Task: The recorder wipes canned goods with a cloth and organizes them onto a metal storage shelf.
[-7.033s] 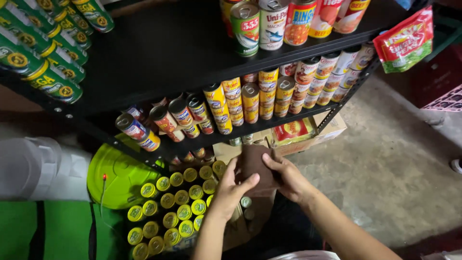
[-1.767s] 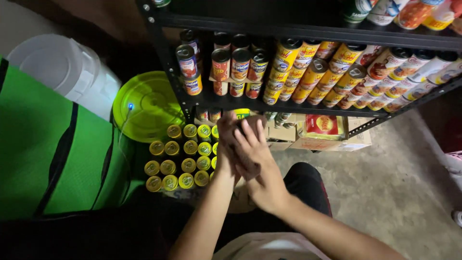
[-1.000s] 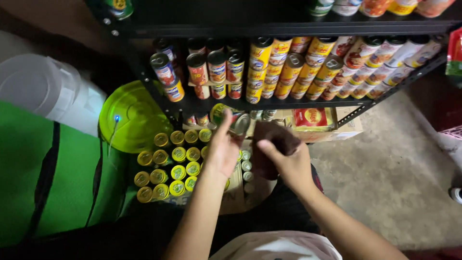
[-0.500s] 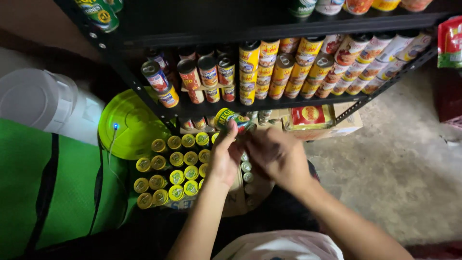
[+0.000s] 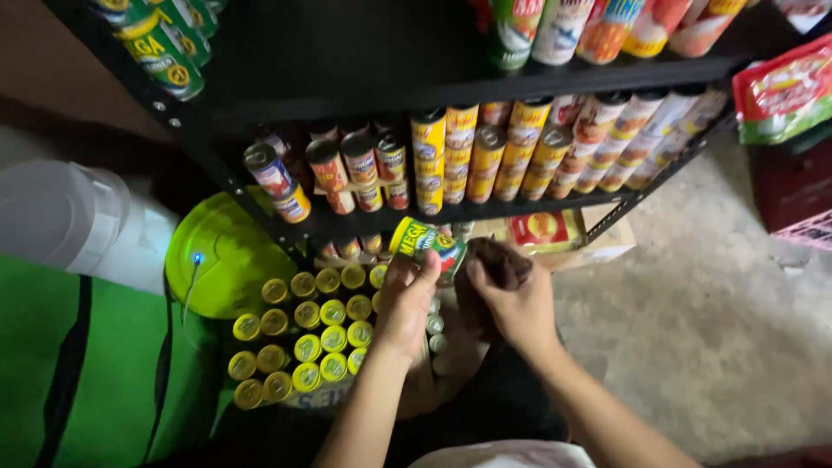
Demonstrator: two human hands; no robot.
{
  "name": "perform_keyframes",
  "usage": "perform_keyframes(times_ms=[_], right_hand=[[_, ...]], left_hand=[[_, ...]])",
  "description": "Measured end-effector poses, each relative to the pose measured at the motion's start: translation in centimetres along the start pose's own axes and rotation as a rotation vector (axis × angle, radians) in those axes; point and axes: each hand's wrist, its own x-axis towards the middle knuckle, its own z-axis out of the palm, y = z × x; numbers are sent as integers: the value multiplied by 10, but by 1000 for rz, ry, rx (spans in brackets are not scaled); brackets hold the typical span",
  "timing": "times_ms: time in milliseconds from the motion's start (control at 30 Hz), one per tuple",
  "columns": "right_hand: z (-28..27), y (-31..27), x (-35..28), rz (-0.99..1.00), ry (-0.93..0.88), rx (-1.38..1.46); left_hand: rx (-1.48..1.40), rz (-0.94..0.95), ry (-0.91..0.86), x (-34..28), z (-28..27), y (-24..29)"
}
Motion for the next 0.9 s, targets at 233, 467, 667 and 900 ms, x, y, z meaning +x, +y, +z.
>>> perform_keyframes(times_ms=[233, 467, 667, 900], right_hand=[[-34, 8, 7, 8, -34, -79], [-54, -83, 28, -591, -190, -464], [-35, -79, 32, -647, -219, -505], [-44, -75, 34, -665, -371, -474]], left_hand=[[677, 522, -230, 21, 11, 24], [1075, 687, -305, 23, 30, 35], [1116, 815, -290, 24, 27, 47], [1235, 857, -197, 10, 21, 72]])
